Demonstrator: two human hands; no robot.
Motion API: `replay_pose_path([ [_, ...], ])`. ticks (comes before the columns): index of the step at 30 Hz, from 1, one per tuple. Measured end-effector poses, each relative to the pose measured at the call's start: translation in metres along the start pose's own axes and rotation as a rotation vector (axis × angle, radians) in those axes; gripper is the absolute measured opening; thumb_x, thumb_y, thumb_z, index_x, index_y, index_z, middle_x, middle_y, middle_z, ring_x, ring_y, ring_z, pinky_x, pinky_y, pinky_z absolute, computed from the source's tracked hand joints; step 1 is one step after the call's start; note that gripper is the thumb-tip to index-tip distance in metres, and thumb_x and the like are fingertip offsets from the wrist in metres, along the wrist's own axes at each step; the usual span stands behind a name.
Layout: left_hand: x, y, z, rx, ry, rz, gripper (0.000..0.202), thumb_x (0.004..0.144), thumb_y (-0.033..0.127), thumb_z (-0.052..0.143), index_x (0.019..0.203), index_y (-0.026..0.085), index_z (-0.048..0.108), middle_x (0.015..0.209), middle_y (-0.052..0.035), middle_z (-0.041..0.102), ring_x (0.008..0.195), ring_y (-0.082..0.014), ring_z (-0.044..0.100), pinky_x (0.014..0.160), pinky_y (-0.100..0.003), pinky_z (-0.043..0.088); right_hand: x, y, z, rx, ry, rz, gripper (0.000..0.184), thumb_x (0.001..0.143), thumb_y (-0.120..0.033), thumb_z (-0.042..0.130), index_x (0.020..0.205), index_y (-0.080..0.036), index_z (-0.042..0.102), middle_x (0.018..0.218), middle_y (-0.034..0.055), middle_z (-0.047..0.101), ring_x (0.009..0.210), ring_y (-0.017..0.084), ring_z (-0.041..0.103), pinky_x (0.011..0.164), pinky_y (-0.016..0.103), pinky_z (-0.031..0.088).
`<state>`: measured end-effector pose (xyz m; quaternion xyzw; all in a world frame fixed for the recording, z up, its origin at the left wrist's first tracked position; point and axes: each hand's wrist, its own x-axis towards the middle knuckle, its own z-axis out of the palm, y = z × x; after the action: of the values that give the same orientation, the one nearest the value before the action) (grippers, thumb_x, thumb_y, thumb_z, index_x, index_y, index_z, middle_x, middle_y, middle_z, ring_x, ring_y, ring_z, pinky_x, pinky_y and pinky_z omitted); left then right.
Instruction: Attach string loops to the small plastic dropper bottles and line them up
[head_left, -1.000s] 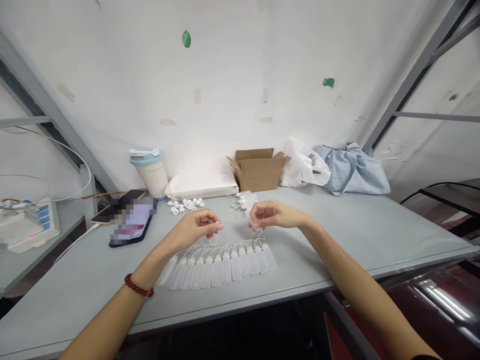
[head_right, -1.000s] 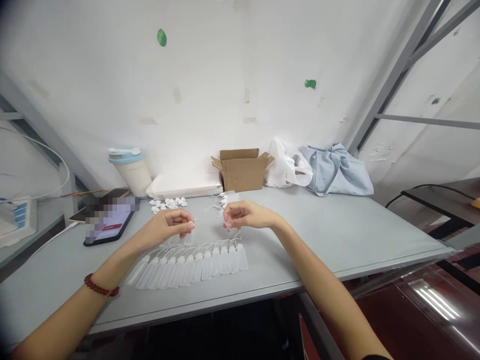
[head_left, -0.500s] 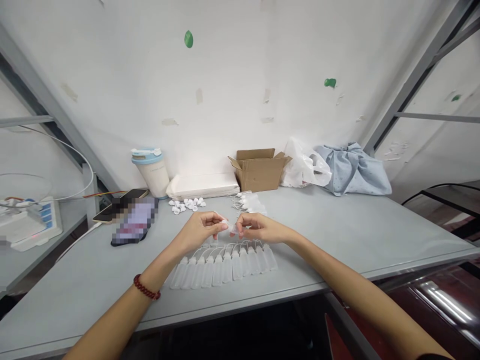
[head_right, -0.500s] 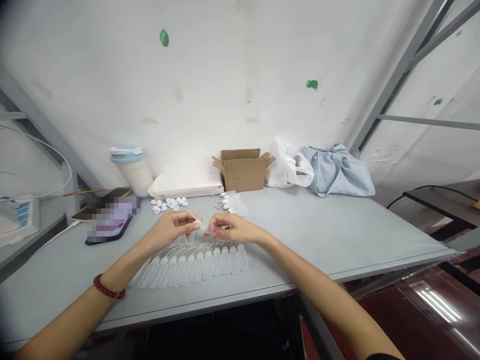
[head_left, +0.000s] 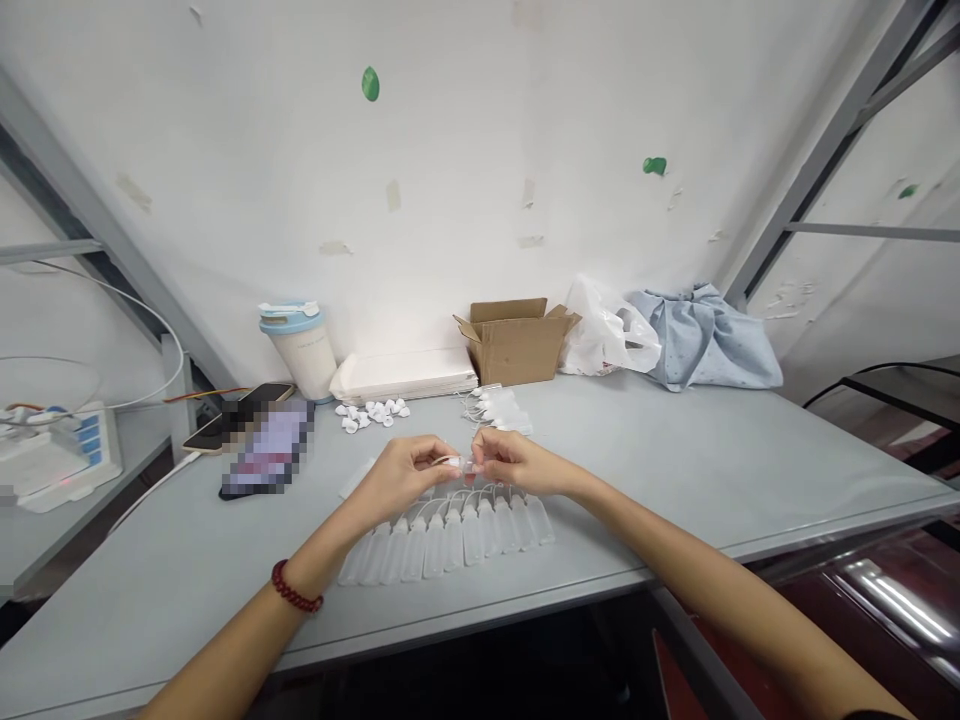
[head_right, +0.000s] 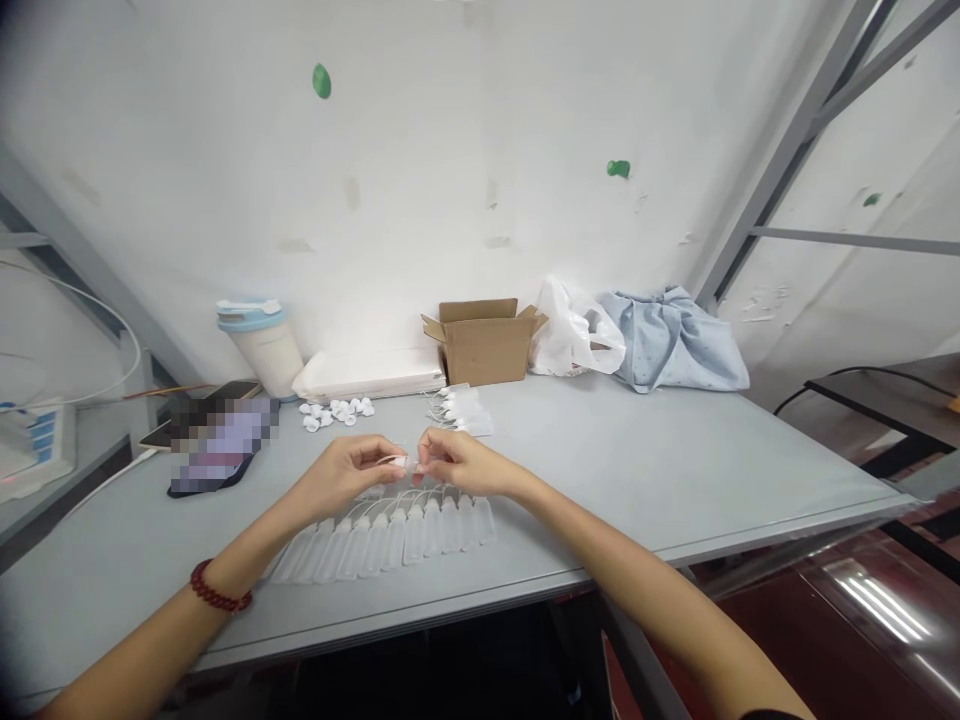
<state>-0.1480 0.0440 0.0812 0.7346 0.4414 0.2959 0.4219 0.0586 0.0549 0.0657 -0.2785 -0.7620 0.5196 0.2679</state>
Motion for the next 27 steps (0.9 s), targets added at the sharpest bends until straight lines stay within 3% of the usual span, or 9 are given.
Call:
replay_pose_path([
  [5, 0.0000, -0.0006, 0.0019, 0.004, 0.024, 0.082, 0.014, 0.072, 0.029, 0.065, 0.076, 0.015, 0.064, 0.077, -0.0037, 0.068, 0.072, -0.0164, 0.060, 0.066, -0.025, 0.046, 0.0036, 0.0013, 0.0017, 0.155, -0.019, 0.016, 0.019, 0.084, -0.031, 0.052, 0.080, -0.021, 0.037, 0.068, -0.0017, 0.058, 0.049, 0.007, 0.034, 0.044, 0.020, 0.025],
  [8, 0.0006, 0.0025, -0.0009, -0.008, 0.003, 0.052, 0.018, 0.072, 0.032, 0.065, 0.080, 0.016, 0.065, 0.078, -0.0038, 0.068, 0.072, -0.0163, 0.060, 0.065, -0.024, 0.046, 0.0047, 0.0002, 0.0013, 0.181, 0.005, 0.013, 0.023, 0.083, -0.035, 0.056, 0.079, -0.021, 0.038, 0.062, -0.0042, 0.051, 0.051, 0.008, 0.039, 0.043, 0.020, 0.024],
  [11, 0.0009, 0.0040, -0.0029, -0.028, -0.051, 0.001, 0.026, 0.078, 0.040, 0.058, 0.083, 0.016, 0.066, 0.076, -0.0032, 0.067, 0.065, -0.0143, 0.059, 0.062, -0.024, 0.047, 0.0043, -0.0018, 0.0005, 0.165, 0.030, 0.019, 0.025, 0.083, -0.037, 0.055, 0.078, -0.020, 0.038, 0.068, -0.0022, 0.056, 0.049, 0.006, 0.036, 0.044, 0.020, 0.025],
  [15, 0.0007, 0.0002, -0.0020, -0.018, -0.095, -0.068, 0.038, 0.082, 0.047, 0.051, 0.068, 0.014, 0.063, 0.064, -0.0024, 0.062, 0.057, -0.0137, 0.057, 0.056, -0.024, 0.047, 0.0036, -0.0021, 0.0002, 0.144, 0.041, 0.016, 0.026, 0.082, -0.037, 0.056, 0.079, -0.020, 0.037, 0.072, -0.0004, 0.061, 0.048, 0.005, 0.032, 0.044, 0.020, 0.025],
  [22, -0.0006, -0.0011, 0.0001, 0.164, 0.014, 0.134, 0.023, 0.080, 0.035, 0.055, 0.087, 0.016, 0.067, 0.082, -0.0032, 0.066, 0.070, -0.0149, 0.056, 0.063, -0.023, 0.045, 0.0041, -0.0057, -0.0003, 0.234, 0.003, 0.083, 0.032, 0.081, -0.043, 0.055, 0.080, -0.021, 0.033, 0.070, -0.0013, 0.062, 0.046, 0.005, 0.030, 0.043, 0.020, 0.023],
  [27, -0.0025, 0.0051, 0.0014, 0.075, -0.076, 0.042, 0.031, 0.083, 0.042, 0.049, 0.080, 0.016, 0.066, 0.071, -0.0015, 0.063, 0.061, -0.0134, 0.055, 0.057, -0.023, 0.044, 0.0038, -0.0084, -0.0010, 0.236, -0.010, 0.101, 0.033, 0.080, -0.045, 0.056, 0.083, -0.021, 0.033, 0.071, -0.0011, 0.062, 0.045, 0.005, 0.031, 0.044, 0.020, 0.024],
])
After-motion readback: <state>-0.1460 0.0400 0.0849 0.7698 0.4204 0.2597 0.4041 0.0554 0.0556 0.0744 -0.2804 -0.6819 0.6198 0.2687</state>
